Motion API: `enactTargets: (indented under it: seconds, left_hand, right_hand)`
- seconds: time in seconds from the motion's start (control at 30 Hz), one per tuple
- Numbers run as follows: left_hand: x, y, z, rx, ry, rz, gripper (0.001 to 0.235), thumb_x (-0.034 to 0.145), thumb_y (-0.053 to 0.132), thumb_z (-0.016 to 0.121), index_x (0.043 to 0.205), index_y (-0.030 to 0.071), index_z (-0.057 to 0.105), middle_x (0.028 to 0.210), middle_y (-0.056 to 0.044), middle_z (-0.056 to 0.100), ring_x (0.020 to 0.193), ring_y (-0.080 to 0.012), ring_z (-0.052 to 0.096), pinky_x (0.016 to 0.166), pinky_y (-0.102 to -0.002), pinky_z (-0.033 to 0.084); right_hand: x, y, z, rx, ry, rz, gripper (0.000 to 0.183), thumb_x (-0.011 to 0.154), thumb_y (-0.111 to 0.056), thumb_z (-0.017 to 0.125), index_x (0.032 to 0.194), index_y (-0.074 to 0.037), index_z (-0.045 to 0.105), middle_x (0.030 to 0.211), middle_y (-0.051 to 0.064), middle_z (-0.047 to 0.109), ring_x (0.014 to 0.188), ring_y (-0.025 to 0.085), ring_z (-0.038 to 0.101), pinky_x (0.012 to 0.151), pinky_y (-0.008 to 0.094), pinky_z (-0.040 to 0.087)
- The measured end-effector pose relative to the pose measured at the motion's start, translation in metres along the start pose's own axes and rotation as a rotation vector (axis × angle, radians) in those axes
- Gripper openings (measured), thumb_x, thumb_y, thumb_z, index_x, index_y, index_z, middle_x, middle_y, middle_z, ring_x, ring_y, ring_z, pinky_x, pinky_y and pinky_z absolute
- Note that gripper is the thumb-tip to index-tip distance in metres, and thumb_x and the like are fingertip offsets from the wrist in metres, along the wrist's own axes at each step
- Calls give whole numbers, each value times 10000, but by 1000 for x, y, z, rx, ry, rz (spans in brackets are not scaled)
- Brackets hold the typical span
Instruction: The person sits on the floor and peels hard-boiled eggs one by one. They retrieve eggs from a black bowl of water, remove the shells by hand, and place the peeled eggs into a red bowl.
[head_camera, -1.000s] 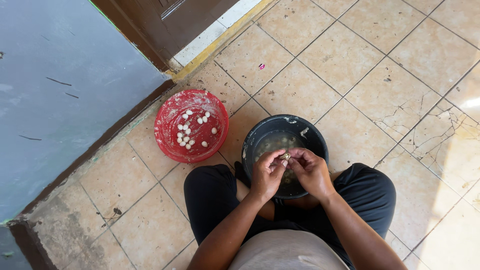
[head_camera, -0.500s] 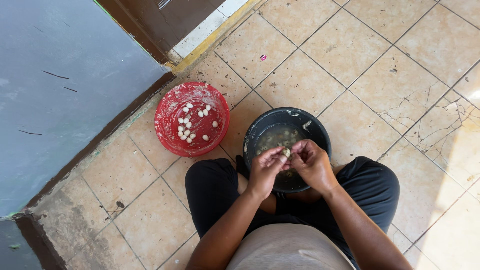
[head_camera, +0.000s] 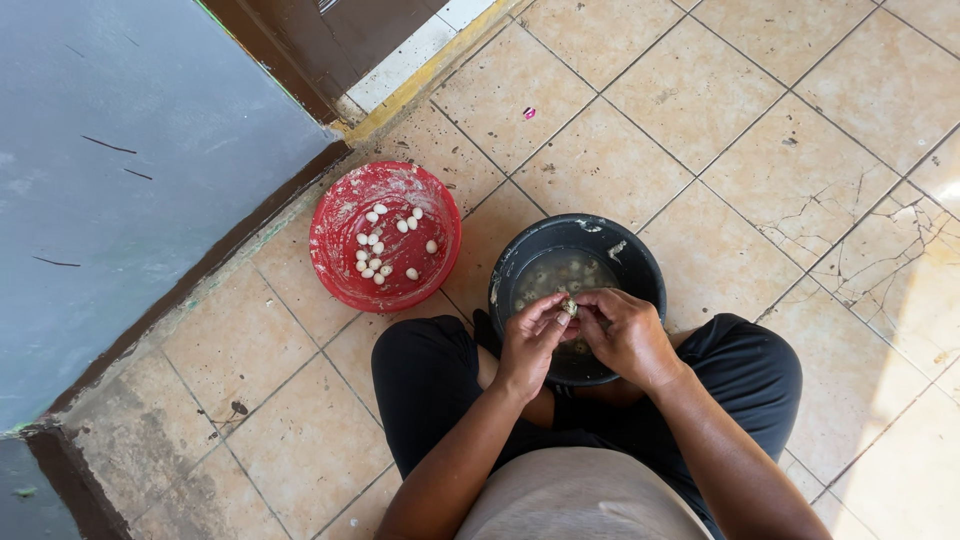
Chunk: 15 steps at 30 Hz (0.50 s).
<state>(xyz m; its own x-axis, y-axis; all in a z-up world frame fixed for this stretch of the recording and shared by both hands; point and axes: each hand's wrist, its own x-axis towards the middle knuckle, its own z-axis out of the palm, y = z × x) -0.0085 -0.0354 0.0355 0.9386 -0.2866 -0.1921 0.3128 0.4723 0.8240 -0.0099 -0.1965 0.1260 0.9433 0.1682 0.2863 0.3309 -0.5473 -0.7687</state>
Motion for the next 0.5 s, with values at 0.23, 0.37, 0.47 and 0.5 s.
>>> enactTargets:
  seconds: [0.23, 0.37, 0.47, 0.5]
  left_hand:
    - [-5, -4, 3, 199, 4, 163, 328, 1011, 33, 642, 1329, -45, 619, 1192, -124, 715, 1056, -161, 710, 919, -315, 621]
    - [-6, 2, 5, 175, 2, 56, 345, 1027, 91, 614, 1349, -32, 613, 1193, -126, 717, 1036, -172, 718, 895, -321, 635]
    - [-5, 8, 3, 4, -15, -84, 373, 1046, 145, 577, 1385, -11, 590, 1155, -128, 709, 994, -171, 707, 872, -320, 621]
    - [-6, 9, 2, -40, -20, -115, 386, 1052, 163, 563, 1401, 0, 580, 1124, -136, 707, 975, -173, 704, 867, -319, 618]
  right_hand:
    - [0, -3, 6, -161, 11, 30, 160, 875, -22, 731, 1018, 3, 661, 866, 126, 737, 742, 231, 762, 634, 314, 612]
    - [-3, 11, 10, -29, 3, 107, 135, 891, -17, 714, 1006, 10, 650, 870, 104, 732, 749, 165, 764, 628, 275, 620]
    - [-6, 24, 10, 181, -52, 280, 136, 918, -24, 698, 1037, 17, 647, 876, 79, 723, 766, 113, 717, 652, 251, 607]
    - [-7, 28, 9, 265, -78, 356, 136, 931, -26, 691, 1050, 19, 644, 878, 70, 718, 773, 96, 696, 662, 243, 601]
